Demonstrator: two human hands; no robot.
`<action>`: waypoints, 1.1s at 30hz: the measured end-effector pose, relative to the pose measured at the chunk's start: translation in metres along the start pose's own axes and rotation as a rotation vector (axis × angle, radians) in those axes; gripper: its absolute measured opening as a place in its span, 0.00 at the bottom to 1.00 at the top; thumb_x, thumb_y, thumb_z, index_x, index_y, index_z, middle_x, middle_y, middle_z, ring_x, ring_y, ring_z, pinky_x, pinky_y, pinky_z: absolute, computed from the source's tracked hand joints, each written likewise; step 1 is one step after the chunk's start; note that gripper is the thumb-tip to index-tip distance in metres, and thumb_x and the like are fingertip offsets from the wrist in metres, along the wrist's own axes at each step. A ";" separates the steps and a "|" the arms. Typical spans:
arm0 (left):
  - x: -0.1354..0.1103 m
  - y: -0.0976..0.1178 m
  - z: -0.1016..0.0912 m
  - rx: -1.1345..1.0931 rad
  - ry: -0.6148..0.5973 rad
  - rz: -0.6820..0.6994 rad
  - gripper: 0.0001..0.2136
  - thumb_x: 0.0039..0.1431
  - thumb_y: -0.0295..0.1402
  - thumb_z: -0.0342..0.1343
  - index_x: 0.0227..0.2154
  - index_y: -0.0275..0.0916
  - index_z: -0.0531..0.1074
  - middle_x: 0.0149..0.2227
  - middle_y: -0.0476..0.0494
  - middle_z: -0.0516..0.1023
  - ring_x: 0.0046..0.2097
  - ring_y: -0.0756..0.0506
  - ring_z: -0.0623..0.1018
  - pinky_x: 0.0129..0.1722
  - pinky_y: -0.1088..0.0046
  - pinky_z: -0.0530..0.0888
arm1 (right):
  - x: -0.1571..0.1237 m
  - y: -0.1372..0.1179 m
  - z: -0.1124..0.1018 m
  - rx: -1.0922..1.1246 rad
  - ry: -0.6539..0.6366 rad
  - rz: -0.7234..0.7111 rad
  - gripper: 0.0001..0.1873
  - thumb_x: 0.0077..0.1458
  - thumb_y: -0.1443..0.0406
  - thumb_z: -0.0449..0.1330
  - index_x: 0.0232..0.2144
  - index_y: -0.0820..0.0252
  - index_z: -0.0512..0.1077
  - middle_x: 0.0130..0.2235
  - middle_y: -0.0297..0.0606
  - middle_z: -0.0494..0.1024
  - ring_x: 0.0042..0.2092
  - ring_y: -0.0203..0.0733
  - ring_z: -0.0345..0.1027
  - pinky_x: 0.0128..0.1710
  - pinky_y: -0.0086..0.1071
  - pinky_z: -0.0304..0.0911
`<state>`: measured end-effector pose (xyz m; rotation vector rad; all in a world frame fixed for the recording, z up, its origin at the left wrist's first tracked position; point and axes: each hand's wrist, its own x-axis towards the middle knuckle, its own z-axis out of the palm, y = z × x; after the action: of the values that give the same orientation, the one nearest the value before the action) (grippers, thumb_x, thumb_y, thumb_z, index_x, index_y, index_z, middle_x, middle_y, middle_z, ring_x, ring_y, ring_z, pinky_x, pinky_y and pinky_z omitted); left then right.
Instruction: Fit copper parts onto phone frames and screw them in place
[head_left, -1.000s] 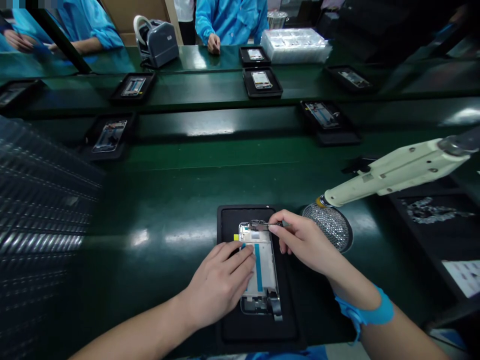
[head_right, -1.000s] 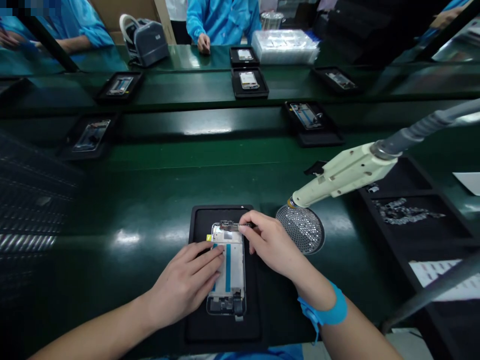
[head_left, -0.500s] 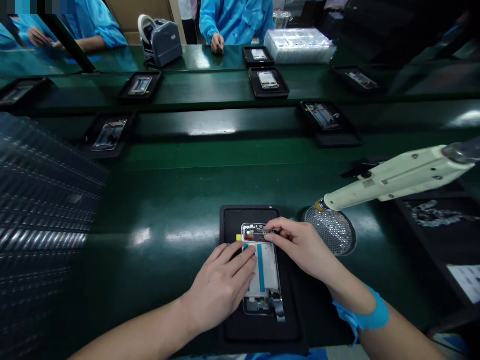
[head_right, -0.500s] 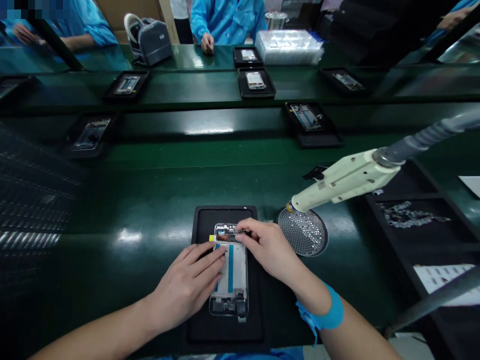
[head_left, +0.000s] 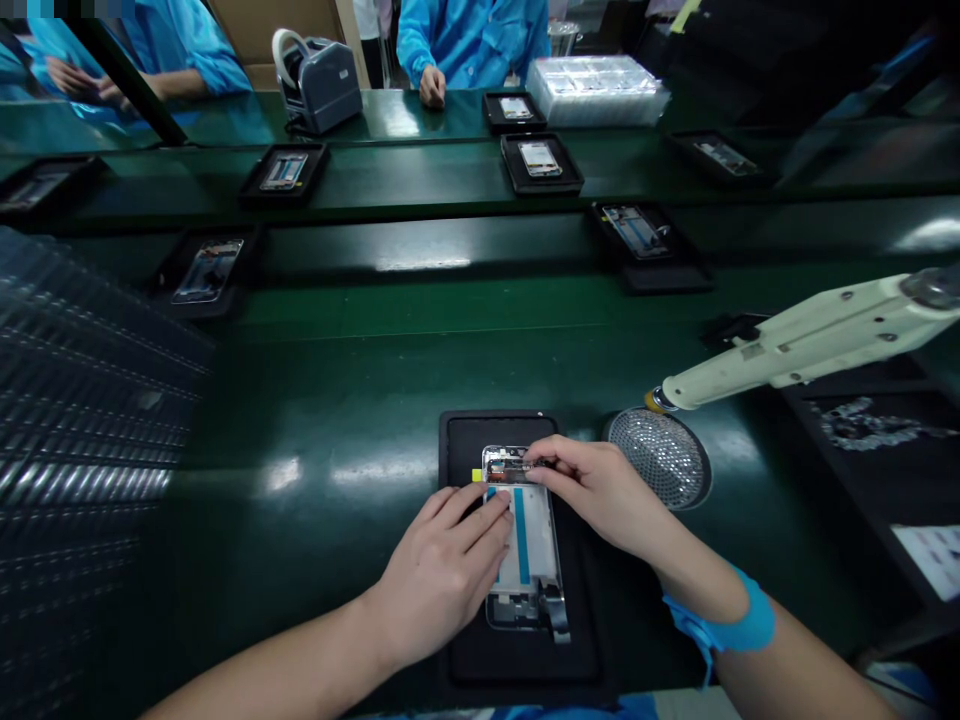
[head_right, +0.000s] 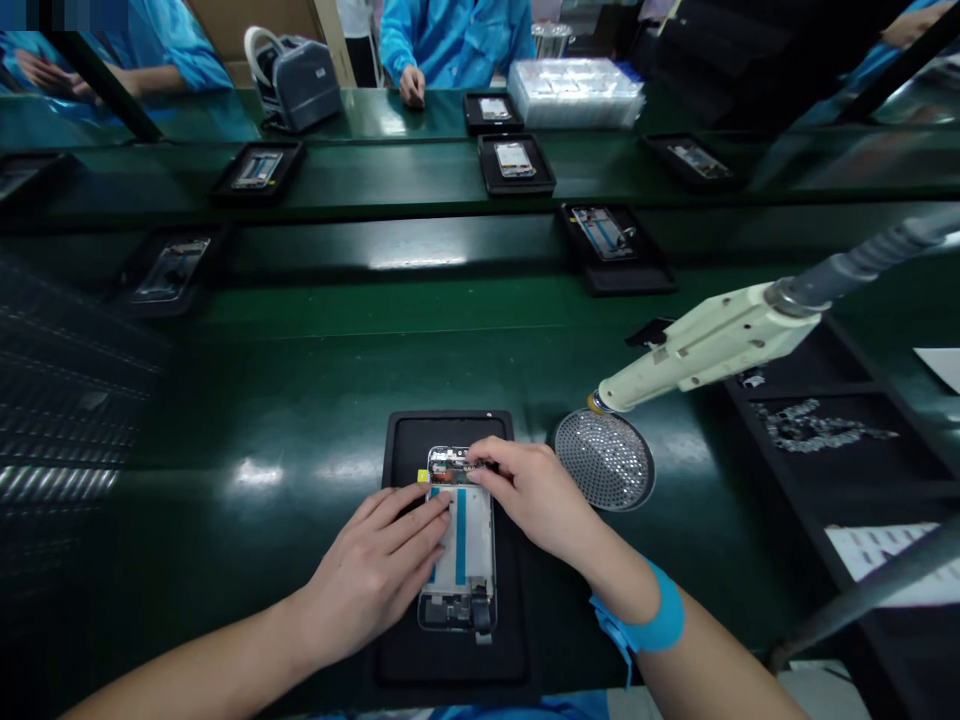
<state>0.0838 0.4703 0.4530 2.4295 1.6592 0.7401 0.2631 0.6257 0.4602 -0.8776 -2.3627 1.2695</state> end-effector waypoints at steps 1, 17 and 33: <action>0.000 0.000 0.000 -0.001 0.003 0.000 0.12 0.72 0.27 0.48 0.52 0.31 0.73 0.56 0.41 0.77 0.56 0.34 0.74 0.50 0.53 0.77 | 0.000 0.001 0.000 0.006 0.000 -0.013 0.09 0.64 0.64 0.57 0.40 0.56 0.77 0.34 0.34 0.80 0.35 0.42 0.74 0.37 0.33 0.67; -0.003 -0.002 0.000 0.022 -0.048 -0.052 0.16 0.71 0.28 0.47 0.58 0.31 0.69 0.62 0.34 0.70 0.62 0.32 0.69 0.55 0.48 0.76 | -0.008 -0.002 0.007 -0.341 0.010 -0.140 0.13 0.67 0.71 0.53 0.49 0.61 0.75 0.49 0.45 0.72 0.42 0.48 0.73 0.40 0.42 0.73; -0.001 -0.002 0.000 0.083 -0.053 -0.129 0.20 0.69 0.32 0.48 0.60 0.31 0.67 0.62 0.37 0.71 0.64 0.32 0.68 0.62 0.46 0.70 | -0.047 -0.007 0.023 -0.680 -0.066 -0.359 0.25 0.74 0.64 0.46 0.67 0.70 0.57 0.66 0.51 0.61 0.68 0.58 0.52 0.63 0.64 0.60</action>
<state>0.0821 0.4701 0.4516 2.3454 1.8405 0.5950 0.2840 0.5778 0.4535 -0.5286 -2.8783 0.3534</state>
